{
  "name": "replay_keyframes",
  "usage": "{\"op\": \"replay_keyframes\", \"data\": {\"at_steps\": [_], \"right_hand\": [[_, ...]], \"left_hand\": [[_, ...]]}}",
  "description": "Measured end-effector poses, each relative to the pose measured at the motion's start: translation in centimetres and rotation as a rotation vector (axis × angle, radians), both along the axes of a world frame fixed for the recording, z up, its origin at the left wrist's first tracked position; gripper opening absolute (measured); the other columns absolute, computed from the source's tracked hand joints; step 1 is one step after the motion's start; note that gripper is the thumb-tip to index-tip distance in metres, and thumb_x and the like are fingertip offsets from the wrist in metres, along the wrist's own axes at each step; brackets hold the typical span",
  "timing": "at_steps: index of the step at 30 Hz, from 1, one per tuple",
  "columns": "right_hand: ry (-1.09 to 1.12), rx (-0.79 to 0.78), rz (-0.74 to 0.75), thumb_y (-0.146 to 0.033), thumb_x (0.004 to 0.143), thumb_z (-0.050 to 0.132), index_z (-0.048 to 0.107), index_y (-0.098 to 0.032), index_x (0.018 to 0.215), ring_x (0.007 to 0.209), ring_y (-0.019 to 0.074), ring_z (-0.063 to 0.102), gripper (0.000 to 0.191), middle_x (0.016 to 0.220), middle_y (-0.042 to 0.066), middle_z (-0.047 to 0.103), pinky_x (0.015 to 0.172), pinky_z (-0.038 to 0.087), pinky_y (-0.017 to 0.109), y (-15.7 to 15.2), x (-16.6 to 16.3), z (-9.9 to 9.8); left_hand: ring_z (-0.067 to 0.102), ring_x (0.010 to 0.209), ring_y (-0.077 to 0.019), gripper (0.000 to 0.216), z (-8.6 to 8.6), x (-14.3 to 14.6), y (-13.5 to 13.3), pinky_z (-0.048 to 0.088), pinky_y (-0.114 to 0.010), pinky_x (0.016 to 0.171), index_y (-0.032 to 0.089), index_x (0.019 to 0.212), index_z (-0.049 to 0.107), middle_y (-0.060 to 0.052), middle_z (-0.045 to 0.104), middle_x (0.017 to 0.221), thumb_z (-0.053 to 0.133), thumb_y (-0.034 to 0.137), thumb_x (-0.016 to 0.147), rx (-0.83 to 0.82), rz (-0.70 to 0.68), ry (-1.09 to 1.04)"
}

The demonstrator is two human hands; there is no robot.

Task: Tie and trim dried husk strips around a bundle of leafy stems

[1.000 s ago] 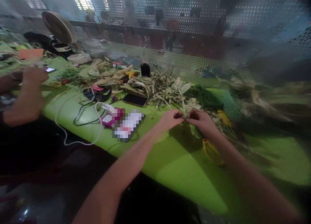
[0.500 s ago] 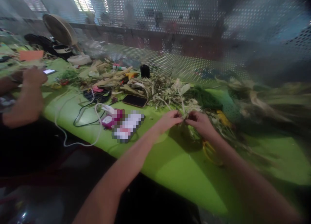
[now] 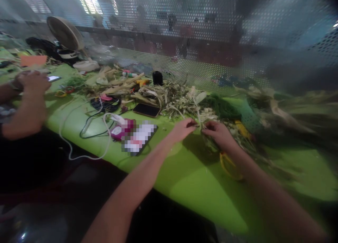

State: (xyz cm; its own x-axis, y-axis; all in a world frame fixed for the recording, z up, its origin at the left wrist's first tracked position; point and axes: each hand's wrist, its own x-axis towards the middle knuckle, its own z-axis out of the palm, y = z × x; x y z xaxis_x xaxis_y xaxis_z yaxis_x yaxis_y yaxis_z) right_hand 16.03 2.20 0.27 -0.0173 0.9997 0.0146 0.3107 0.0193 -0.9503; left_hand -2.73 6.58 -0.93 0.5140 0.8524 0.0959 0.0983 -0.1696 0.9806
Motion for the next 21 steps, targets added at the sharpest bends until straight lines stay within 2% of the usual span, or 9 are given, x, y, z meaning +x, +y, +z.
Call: {"op": "replay_keyframes", "data": {"at_steps": [4, 6, 10, 14, 17, 21], "right_hand": [[-0.151, 0.093, -0.031, -0.032, 0.064, 0.068, 0.064, -0.017, 0.071, 0.062, 0.0146, 0.051, 0.017, 0.063, -0.001, 0.060, 0.060, 0.039, 0.027, -0.1, -0.1, 0.2], [-0.167, 0.106, -0.016, -0.034, 0.066, 0.068, 0.065, -0.017, 0.070, 0.061, 0.0147, 0.052, 0.017, 0.063, -0.001, 0.061, 0.059, 0.039, 0.027, -0.2, -0.3, 0.3], [-0.119, 0.072, 0.028, -0.041, 0.073, 0.067, 0.066, -0.018, 0.067, 0.060, 0.0149, 0.054, 0.024, 0.061, 0.000, 0.061, 0.060, 0.041, 0.027, -0.5, -0.7, 0.8], [-0.029, 0.011, 0.045, -0.046, 0.074, 0.070, 0.067, -0.018, 0.068, 0.060, 0.0151, 0.057, 0.028, 0.062, 0.001, 0.064, 0.062, 0.044, 0.027, -0.7, -0.7, 1.2], [-0.032, 0.000, 0.050, -0.045, 0.074, 0.070, 0.067, -0.018, 0.070, 0.061, 0.0150, 0.057, 0.027, 0.064, 0.002, 0.065, 0.062, 0.044, 0.027, -0.7, -0.5, 1.3], [-0.106, 0.079, 0.085, -0.042, 0.080, 0.064, 0.067, -0.018, 0.069, 0.064, 0.0155, 0.056, 0.026, 0.065, 0.000, 0.063, 0.065, 0.043, 0.027, -0.6, 0.0, 0.9]], "left_hand": [[0.057, 0.086, -0.0155, 0.033, 0.1, 0.2, -0.5, 0.042, -0.032, 0.082, 0.015, 0.100, 0.060, -0.007, 0.063, 0.097, 0.070, 0.035, 0.077, -0.100, -0.124, -0.120], [0.056, 0.082, -0.0145, 0.031, 0.0, 0.3, -0.4, 0.042, -0.032, 0.080, 0.014, 0.096, 0.059, -0.006, 0.062, 0.091, 0.070, 0.037, 0.078, -0.099, -0.089, -0.132], [0.052, 0.073, -0.0114, 0.017, -0.2, 0.3, -0.1, 0.040, -0.028, 0.074, 0.015, 0.084, 0.058, -0.001, 0.058, 0.078, 0.066, 0.030, 0.079, -0.057, -0.006, -0.098], [0.052, 0.073, -0.0113, 0.011, 0.2, 0.0, 0.1, 0.039, -0.027, 0.073, 0.014, 0.083, 0.059, 0.000, 0.060, 0.076, 0.063, 0.024, 0.079, -0.010, 0.008, -0.062], [0.053, 0.073, -0.0120, 0.012, 0.4, -0.2, 0.0, 0.039, -0.028, 0.073, 0.014, 0.082, 0.061, -0.001, 0.061, 0.077, 0.064, 0.025, 0.079, 0.012, -0.010, -0.037], [0.053, 0.072, -0.0121, 0.026, 0.2, -0.1, -0.1, 0.039, -0.028, 0.071, 0.014, 0.091, 0.064, -0.002, 0.063, 0.081, 0.066, 0.038, 0.079, -0.054, -0.034, -0.066]]}}
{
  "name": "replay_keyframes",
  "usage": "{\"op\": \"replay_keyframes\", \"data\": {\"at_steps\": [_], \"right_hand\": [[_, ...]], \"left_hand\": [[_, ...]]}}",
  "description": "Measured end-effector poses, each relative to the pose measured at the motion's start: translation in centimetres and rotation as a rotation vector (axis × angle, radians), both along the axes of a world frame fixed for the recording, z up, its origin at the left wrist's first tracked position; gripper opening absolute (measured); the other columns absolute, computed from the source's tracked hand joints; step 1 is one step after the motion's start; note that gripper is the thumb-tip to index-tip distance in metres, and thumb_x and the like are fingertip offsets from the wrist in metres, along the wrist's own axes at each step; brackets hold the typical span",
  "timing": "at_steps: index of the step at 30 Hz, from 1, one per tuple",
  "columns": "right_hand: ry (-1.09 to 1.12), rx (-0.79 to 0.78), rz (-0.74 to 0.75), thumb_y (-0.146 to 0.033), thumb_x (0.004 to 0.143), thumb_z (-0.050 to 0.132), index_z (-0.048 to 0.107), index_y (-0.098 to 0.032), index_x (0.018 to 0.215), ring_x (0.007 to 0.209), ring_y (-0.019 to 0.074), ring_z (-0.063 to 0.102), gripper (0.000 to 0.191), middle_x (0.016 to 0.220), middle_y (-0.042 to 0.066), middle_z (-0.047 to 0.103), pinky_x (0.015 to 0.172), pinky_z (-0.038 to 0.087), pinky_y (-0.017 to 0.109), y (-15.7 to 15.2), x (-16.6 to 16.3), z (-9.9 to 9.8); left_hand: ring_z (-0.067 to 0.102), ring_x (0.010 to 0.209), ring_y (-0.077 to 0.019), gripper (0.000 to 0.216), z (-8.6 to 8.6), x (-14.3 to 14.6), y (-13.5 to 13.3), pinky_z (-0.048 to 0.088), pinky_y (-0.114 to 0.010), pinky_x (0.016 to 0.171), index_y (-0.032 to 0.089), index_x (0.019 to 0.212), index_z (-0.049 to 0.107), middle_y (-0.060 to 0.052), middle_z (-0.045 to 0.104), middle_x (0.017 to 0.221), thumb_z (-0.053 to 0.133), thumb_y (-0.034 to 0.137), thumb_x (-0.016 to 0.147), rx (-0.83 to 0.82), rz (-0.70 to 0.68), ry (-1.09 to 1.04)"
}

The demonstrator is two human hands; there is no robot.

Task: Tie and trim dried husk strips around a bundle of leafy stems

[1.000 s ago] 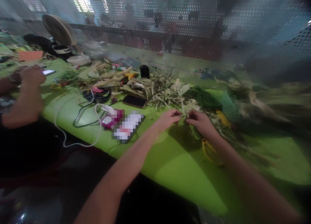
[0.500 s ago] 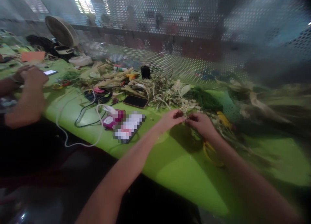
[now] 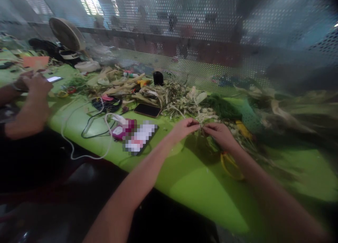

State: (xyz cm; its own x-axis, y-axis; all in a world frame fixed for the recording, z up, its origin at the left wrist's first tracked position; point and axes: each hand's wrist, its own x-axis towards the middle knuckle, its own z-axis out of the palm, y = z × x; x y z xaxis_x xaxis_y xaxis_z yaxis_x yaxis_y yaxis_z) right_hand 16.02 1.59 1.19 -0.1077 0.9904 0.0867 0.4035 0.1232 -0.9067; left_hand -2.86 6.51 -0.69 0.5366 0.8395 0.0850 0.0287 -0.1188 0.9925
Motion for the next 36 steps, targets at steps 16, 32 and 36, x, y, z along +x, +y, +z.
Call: {"op": "replay_keyframes", "data": {"at_steps": [16, 32, 36], "right_hand": [[0.020, 0.047, -0.092, -0.038, 0.079, 0.063, 0.071, -0.019, 0.088, 0.075, 0.0190, 0.062, 0.023, 0.084, 0.004, 0.070, 0.073, 0.048, 0.032, 0.5, 0.2, -0.9], [-0.209, 0.206, -0.128, -0.035, 0.076, 0.064, 0.065, -0.020, 0.076, 0.076, 0.0190, 0.056, 0.015, 0.079, 0.003, 0.064, 0.072, 0.042, 0.031, 0.7, -0.6, -2.0], [-0.101, 0.072, -0.063, -0.037, 0.076, 0.063, 0.062, -0.020, 0.074, 0.070, 0.0170, 0.052, 0.017, 0.072, 0.001, 0.060, 0.066, 0.041, 0.029, 0.6, -0.7, -1.5]], "left_hand": [[0.055, 0.071, -0.0120, 0.014, 0.0, 0.3, -0.1, 0.042, -0.029, 0.074, 0.014, 0.081, 0.063, -0.002, 0.062, 0.076, 0.066, 0.027, 0.077, -0.082, 0.050, -0.038], [0.049, 0.060, -0.0088, 0.010, -0.6, 0.7, 0.0, 0.038, -0.026, 0.063, 0.014, 0.073, 0.058, 0.001, 0.056, 0.064, 0.064, 0.022, 0.075, -0.159, 0.115, -0.073], [0.049, 0.062, -0.0091, 0.012, -0.3, 0.3, 0.0, 0.040, -0.027, 0.064, 0.014, 0.072, 0.058, 0.000, 0.056, 0.065, 0.065, 0.024, 0.075, -0.148, 0.078, -0.028]]}}
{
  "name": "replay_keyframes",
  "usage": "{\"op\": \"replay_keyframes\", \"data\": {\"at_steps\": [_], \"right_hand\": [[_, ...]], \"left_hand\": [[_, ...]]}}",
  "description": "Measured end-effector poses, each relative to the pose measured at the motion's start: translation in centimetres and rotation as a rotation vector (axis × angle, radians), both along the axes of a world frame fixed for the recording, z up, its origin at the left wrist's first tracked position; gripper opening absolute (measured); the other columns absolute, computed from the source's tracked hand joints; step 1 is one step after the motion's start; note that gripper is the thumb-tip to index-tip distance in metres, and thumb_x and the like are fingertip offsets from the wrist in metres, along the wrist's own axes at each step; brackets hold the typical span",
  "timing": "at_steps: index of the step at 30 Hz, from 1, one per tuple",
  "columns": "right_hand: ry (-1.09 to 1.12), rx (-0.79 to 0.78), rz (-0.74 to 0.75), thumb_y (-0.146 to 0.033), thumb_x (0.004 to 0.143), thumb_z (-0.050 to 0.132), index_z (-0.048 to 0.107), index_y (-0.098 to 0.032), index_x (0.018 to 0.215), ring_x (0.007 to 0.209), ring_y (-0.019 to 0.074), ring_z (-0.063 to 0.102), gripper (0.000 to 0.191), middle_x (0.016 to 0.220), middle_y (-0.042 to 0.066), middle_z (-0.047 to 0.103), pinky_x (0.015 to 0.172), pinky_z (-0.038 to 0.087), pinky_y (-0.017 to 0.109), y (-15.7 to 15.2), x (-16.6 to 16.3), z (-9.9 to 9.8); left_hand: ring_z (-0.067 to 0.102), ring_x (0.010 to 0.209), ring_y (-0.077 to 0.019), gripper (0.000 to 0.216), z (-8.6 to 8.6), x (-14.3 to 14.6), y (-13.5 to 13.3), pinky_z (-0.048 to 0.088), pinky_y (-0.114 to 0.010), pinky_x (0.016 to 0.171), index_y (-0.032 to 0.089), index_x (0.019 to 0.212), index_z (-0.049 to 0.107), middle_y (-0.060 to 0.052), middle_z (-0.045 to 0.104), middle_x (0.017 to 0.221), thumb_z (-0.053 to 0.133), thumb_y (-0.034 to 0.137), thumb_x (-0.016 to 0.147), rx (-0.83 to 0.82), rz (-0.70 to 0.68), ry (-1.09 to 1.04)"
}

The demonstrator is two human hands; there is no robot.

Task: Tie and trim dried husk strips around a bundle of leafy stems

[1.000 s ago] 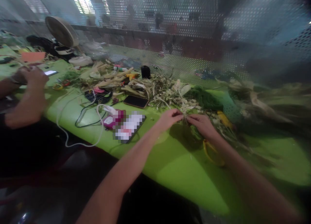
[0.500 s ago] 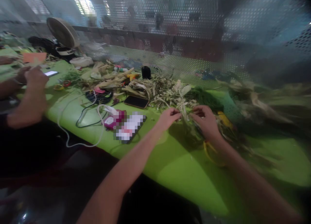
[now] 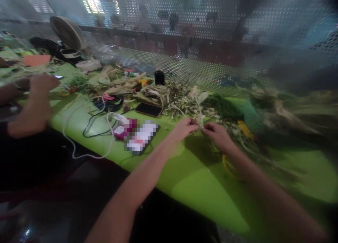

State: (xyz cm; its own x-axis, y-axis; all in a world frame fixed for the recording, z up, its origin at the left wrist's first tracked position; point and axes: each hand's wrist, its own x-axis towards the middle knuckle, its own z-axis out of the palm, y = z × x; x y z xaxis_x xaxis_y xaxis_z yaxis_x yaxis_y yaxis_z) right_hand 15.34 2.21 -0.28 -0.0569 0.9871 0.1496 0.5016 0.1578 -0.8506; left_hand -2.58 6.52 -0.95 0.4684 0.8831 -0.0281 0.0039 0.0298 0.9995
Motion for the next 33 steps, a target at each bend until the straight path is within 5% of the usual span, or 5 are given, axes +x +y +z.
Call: {"op": "replay_keyframes", "data": {"at_steps": [7, 12, 17, 22, 33], "right_hand": [[0.101, -0.133, 0.083, -0.040, 0.077, 0.061, 0.058, -0.020, 0.071, 0.063, 0.0138, 0.046, 0.022, 0.065, -0.002, 0.053, 0.060, 0.038, 0.026, -0.5, 0.1, 0.3], [0.025, -0.116, 0.111, -0.038, 0.077, 0.060, 0.061, -0.019, 0.075, 0.065, 0.0149, 0.049, 0.019, 0.069, 0.000, 0.058, 0.061, 0.038, 0.028, -0.3, 0.0, -0.1], [-0.252, 0.190, 0.025, -0.031, 0.082, 0.059, 0.060, -0.020, 0.075, 0.075, 0.0194, 0.053, 0.013, 0.076, 0.004, 0.061, 0.068, 0.039, 0.031, -0.6, -0.3, -0.1], [-0.614, 0.457, -0.012, -0.030, 0.092, 0.050, 0.065, -0.021, 0.079, 0.087, 0.0246, 0.053, 0.022, 0.088, 0.010, 0.065, 0.076, 0.036, 0.036, -1.6, -1.1, 0.1], [-0.047, 0.007, 0.007, -0.042, 0.085, 0.058, 0.071, -0.020, 0.093, 0.083, 0.0224, 0.063, 0.026, 0.092, 0.006, 0.072, 0.074, 0.046, 0.033, -0.7, -0.1, 1.0]], "left_hand": [[0.059, 0.078, -0.0124, 0.043, 1.4, -1.0, 0.3, 0.046, -0.028, 0.070, 0.021, 0.112, 0.059, -0.004, 0.063, 0.095, 0.072, 0.038, 0.075, -0.133, 0.144, -0.192], [0.055, 0.077, -0.0115, 0.033, 0.7, -1.2, 1.1, 0.043, -0.027, 0.075, 0.016, 0.099, 0.065, -0.002, 0.062, 0.086, 0.071, 0.039, 0.076, 0.095, 0.109, -0.130], [0.047, 0.066, -0.0106, 0.028, 0.0, -0.8, 1.1, 0.036, -0.026, 0.067, 0.016, 0.078, 0.058, 0.002, 0.054, 0.068, 0.071, 0.041, 0.075, 0.190, 0.257, -0.019], [0.047, 0.065, -0.0116, 0.026, 0.4, -0.4, 0.2, 0.036, -0.028, 0.066, 0.017, 0.070, 0.053, 0.001, 0.054, 0.067, 0.069, 0.036, 0.076, 0.033, 0.392, -0.061], [0.047, 0.067, -0.0116, 0.030, 0.5, 0.0, -0.5, 0.035, -0.027, 0.065, 0.018, 0.077, 0.054, 0.001, 0.055, 0.072, 0.068, 0.044, 0.078, 0.174, 0.225, 0.025]]}}
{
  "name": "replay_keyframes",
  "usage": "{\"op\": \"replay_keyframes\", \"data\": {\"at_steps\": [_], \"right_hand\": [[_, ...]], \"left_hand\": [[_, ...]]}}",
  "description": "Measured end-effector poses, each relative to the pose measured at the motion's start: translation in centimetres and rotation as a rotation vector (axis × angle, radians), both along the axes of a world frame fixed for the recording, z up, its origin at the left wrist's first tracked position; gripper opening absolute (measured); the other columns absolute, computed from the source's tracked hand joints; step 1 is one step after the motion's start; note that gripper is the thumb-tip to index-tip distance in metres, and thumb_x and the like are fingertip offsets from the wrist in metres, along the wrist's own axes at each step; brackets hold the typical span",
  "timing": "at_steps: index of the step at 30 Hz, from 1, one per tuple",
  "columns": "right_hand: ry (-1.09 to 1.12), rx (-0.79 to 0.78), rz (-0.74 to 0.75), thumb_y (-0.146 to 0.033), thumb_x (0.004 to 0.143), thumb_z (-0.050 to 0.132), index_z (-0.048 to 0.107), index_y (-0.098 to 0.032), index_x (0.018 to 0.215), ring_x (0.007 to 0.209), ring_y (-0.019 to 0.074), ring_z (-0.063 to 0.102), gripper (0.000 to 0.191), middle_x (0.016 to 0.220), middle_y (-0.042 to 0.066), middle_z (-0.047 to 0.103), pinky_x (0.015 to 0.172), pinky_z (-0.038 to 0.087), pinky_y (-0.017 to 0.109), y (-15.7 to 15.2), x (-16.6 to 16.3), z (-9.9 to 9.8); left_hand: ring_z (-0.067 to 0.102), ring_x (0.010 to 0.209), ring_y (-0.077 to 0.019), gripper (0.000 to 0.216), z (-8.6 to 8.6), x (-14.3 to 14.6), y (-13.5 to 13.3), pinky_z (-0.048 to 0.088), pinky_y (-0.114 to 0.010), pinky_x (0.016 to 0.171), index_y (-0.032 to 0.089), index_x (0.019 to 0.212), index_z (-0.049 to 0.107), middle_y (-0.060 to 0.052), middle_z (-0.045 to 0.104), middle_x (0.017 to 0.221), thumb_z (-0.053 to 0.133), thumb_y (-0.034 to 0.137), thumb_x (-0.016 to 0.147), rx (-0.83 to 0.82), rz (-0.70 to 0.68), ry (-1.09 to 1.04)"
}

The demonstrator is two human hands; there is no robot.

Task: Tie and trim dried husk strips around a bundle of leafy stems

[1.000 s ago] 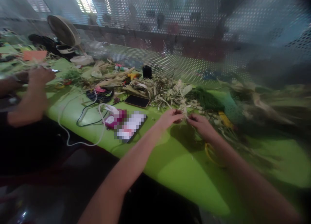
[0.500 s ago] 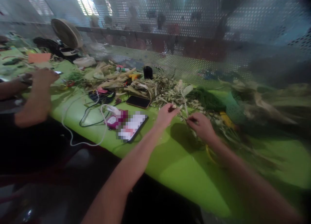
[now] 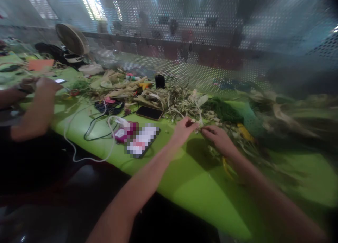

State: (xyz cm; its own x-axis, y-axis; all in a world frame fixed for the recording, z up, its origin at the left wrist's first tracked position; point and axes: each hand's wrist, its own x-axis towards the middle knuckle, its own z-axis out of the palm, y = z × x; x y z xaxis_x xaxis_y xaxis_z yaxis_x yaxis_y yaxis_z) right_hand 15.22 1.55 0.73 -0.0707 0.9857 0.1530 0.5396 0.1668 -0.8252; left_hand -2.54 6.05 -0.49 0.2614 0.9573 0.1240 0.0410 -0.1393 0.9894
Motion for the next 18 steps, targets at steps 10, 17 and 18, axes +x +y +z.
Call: {"op": "replay_keyframes", "data": {"at_steps": [10, 17, 18], "right_hand": [[-0.128, 0.207, -0.197, -0.038, 0.081, 0.061, 0.068, -0.020, 0.076, 0.078, 0.0208, 0.057, 0.020, 0.077, 0.004, 0.067, 0.070, 0.040, 0.032, 0.1, -0.6, -1.8], [0.056, -0.007, -0.118, -0.038, 0.079, 0.062, 0.068, -0.019, 0.079, 0.070, 0.0185, 0.058, 0.020, 0.075, 0.003, 0.068, 0.066, 0.042, 0.030, 0.1, -0.2, -0.9], [0.052, -0.001, -0.096, -0.038, 0.079, 0.063, 0.070, -0.019, 0.083, 0.073, 0.0189, 0.060, 0.020, 0.079, 0.004, 0.070, 0.068, 0.043, 0.030, 0.0, -0.2, -0.6]], "left_hand": [[0.051, 0.064, -0.0121, 0.027, -1.0, 0.8, 0.0, 0.039, -0.028, 0.066, 0.017, 0.070, 0.051, 0.001, 0.054, 0.065, 0.069, 0.036, 0.077, -0.096, 0.013, -0.096], [0.056, 0.066, -0.0124, 0.026, -0.6, 0.7, -0.3, 0.044, -0.031, 0.071, 0.016, 0.073, 0.054, -0.001, 0.059, 0.070, 0.071, 0.035, 0.075, -0.202, -0.082, -0.159], [0.056, 0.066, -0.0122, 0.026, -0.7, 0.7, -0.2, 0.044, -0.030, 0.071, 0.016, 0.074, 0.054, -0.001, 0.059, 0.070, 0.071, 0.035, 0.076, -0.185, -0.067, -0.144]]}}
